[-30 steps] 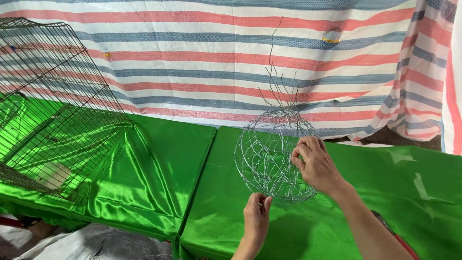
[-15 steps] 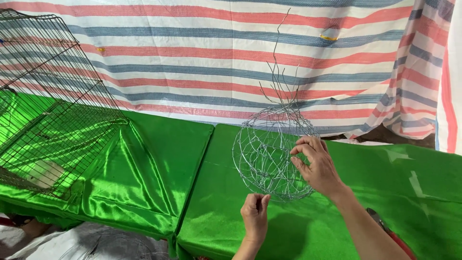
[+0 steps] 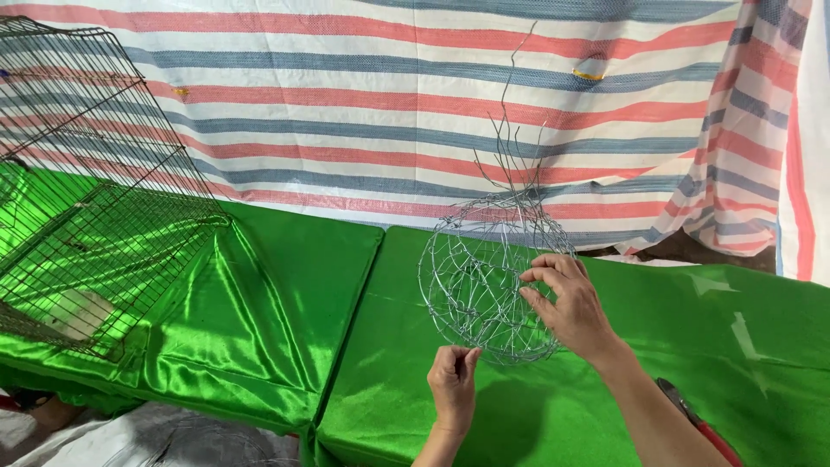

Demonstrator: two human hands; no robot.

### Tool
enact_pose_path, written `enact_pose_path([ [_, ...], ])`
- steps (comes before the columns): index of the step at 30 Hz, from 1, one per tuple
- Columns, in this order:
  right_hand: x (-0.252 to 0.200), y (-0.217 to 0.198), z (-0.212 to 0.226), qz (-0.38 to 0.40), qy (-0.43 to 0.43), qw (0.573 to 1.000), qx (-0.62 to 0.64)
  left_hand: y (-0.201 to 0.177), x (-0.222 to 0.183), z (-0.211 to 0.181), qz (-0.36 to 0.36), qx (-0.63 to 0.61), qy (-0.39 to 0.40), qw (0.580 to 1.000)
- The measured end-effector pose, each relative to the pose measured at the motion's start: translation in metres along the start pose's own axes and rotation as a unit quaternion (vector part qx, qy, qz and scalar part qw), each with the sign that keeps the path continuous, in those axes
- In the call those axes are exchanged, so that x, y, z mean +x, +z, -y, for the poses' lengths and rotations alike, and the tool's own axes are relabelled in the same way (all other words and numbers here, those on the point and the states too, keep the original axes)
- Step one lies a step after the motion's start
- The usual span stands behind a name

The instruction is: Inspecting and manually adjusting the wire structure of a cage to ensure proper shape and alignment.

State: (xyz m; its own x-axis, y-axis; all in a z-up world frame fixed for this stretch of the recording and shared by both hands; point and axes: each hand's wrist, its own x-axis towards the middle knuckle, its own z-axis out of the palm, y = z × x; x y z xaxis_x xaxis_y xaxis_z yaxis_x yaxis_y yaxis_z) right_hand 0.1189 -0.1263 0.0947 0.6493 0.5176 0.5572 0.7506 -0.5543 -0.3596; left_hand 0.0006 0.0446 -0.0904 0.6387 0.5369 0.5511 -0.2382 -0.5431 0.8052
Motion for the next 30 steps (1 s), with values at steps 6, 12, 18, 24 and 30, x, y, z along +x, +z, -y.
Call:
enact_pose_path([
  [6, 0.004, -0.003, 0.0, 0.031, 0.038, 0.999, -0.001, 0.0, 0.003, 0.006, 0.013, 0.004, -0.012, 1.0],
  [12, 0.003, 0.001, 0.002, 0.018, 0.033, 0.999, 0.004, -0.004, 0.011, -0.008, 0.029, -0.103, -0.066, 0.992],
  [18, 0.007, -0.004, 0.007, 0.061, 0.073, 0.995, 0.01, 0.002, 0.007, 0.001, 0.021, -0.052, -0.033, 0.998],
  [24, 0.006, 0.006, -0.003, 0.041, 0.072, 0.997, -0.009, 0.004, 0.012, 0.007, 0.005, -0.026, 0.006, 1.0],
  [30, 0.004, 0.02, 0.002, 0.0, 0.069, 0.997, -0.019, -0.007, 0.014, -0.001, 0.067, -0.058, -0.006, 0.996],
])
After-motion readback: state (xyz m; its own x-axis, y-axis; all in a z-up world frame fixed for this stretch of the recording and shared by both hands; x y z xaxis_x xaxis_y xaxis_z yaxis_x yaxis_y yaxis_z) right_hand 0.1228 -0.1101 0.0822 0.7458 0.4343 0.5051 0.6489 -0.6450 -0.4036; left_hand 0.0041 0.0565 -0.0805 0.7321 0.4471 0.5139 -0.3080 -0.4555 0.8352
